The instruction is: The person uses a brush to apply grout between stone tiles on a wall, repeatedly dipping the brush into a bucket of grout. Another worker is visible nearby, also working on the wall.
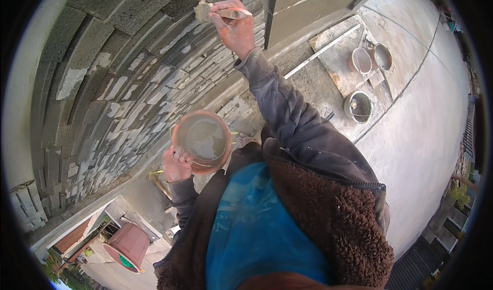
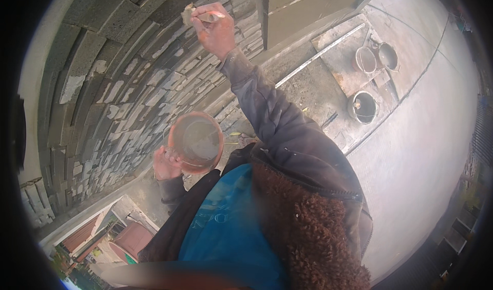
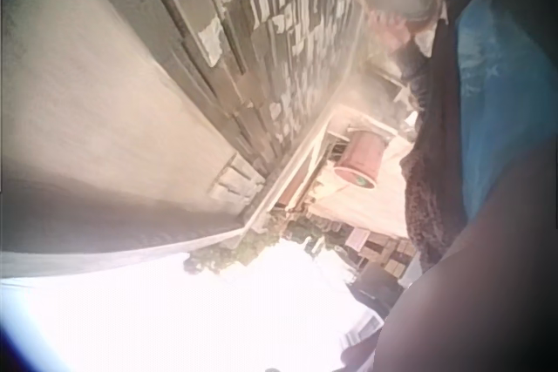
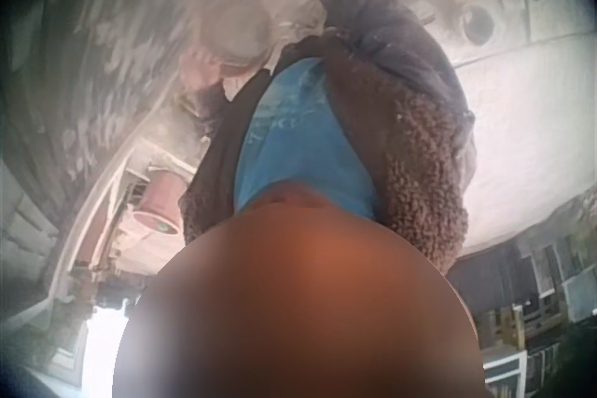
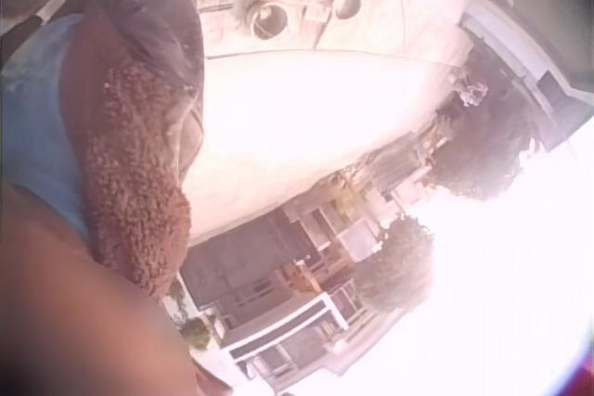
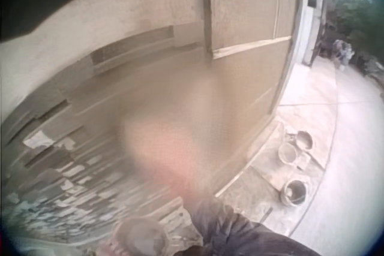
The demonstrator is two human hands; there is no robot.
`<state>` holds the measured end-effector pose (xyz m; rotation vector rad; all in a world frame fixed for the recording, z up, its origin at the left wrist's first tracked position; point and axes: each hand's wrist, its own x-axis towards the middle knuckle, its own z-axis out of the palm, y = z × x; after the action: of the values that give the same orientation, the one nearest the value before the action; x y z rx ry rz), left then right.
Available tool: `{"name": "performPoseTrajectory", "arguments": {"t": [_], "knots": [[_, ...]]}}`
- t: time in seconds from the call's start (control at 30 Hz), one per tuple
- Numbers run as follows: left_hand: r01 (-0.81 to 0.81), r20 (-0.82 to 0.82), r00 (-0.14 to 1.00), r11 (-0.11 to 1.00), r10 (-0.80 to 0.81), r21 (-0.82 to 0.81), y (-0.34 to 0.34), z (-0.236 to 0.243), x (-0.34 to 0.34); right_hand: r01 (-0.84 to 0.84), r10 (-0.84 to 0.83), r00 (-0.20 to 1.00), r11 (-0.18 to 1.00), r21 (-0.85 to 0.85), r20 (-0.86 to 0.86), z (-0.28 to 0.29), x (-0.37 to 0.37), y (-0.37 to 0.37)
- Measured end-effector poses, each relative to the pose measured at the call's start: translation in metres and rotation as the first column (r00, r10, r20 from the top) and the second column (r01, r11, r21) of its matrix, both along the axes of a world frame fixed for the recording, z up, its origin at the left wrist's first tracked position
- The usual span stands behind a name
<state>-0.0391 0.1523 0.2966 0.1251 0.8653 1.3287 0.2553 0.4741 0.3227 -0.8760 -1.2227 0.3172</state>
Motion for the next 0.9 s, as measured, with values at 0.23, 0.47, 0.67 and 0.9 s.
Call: {"name": "performPoseTrajectory", "arguments": {"t": [0.23,0.47,0.67,0.9], "knots": [[-0.063,-0.004,0.998,0.998,0.063,-0.016,-0.006,0.000,0.005,0.058,-0.035,0.937,0.997,0.055,-0.346,-0.029,0.080,0.041],[-0.099,0.005,0.995,0.993,0.100,-0.059,-0.006,0.003,0.014,-0.153,0.150,0.939,0.988,0.016,-0.310,-0.048,0.013,-0.019],[-0.116,0.009,0.993,0.990,0.117,-0.075,-0.013,-0.017,0.009,0.151,-0.088,0.875,0.984,0.095,-0.476,-0.061,0.105,0.047],[-0.110,0.156,0.982,0.993,0.101,0.049,-0.047,-0.040,-0.004,0.091,-0.091,0.996,0.995,0.031,-0.003,-0.059,-0.046,-0.032]]}}
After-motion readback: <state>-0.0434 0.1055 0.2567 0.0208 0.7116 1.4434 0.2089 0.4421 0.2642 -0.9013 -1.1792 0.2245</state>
